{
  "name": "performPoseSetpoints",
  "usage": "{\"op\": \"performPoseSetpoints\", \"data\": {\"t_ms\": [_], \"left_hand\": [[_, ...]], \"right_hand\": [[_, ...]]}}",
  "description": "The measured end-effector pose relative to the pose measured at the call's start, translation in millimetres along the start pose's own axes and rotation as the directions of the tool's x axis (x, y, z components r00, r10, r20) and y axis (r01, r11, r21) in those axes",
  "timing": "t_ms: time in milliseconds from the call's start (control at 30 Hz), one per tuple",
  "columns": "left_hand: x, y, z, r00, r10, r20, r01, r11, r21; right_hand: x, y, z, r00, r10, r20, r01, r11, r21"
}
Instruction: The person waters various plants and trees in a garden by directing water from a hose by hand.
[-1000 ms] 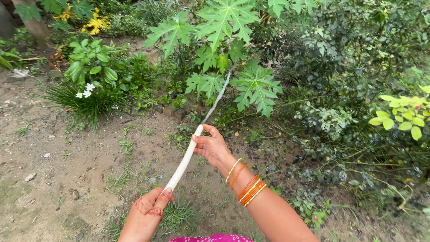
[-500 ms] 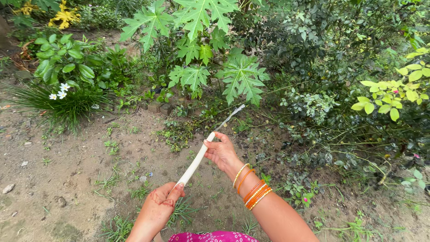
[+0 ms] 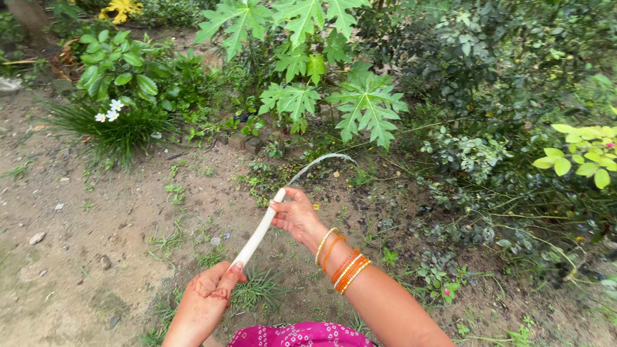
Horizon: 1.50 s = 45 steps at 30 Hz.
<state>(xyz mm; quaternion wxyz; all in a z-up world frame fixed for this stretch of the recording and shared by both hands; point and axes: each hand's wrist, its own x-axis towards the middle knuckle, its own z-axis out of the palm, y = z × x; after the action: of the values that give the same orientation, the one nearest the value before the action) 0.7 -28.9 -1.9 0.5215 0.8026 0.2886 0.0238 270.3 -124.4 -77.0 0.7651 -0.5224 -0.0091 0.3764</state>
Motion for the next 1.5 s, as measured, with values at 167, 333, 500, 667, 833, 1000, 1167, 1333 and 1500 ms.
{"op": "performPoseSetpoints", "data": {"t_ms": [167,333,500,667,833,1000,1167,1333,1500], "left_hand": [[-14,-6,-10,0.997,-0.064,-0.035,0.062,0.996,-0.066],[-23,-9,-14,0.994,-0.107,-0.033,0.095,0.961,-0.261],[-27,7,-16,0.99,-0.087,-0.112,0.079,0.994,-0.072],[-17,33,-7,0.985,0.022,-0.169,-0.021,1.0,0.009],[-5,60,14,0.988,0.097,-0.12,-0.105,0.992,-0.067],[-4,79,43,0.994,0.111,0.02,-0.103,0.965,-0.242],[12,77,66,0.966,0.258,-0.013,-0.254,0.941,-0.222],[28,66,63,0.97,0.241,-0.013,-0.234,0.925,-0.3],[34,68,17,0.947,0.277,-0.162,-0.316,0.894,-0.318]], "right_hand": [[7,7,29,0.993,0.052,0.104,-0.051,0.999,-0.014],[11,5,48,0.985,0.079,0.156,-0.074,0.996,-0.04],[13,-8,48,0.982,0.07,0.176,-0.063,0.997,-0.044],[11,-43,33,0.985,-0.02,0.17,0.024,1.0,-0.019],[-1,-93,6,0.981,-0.111,0.158,0.12,0.991,-0.05],[-14,-125,-27,0.986,-0.151,0.066,0.159,0.977,-0.142],[-13,-133,-49,0.986,-0.157,0.057,0.164,0.974,-0.154],[-9,-148,-26,0.987,-0.154,0.044,0.159,0.966,-0.203],[15,-170,35,0.94,-0.19,0.282,0.263,0.932,-0.249]]}}
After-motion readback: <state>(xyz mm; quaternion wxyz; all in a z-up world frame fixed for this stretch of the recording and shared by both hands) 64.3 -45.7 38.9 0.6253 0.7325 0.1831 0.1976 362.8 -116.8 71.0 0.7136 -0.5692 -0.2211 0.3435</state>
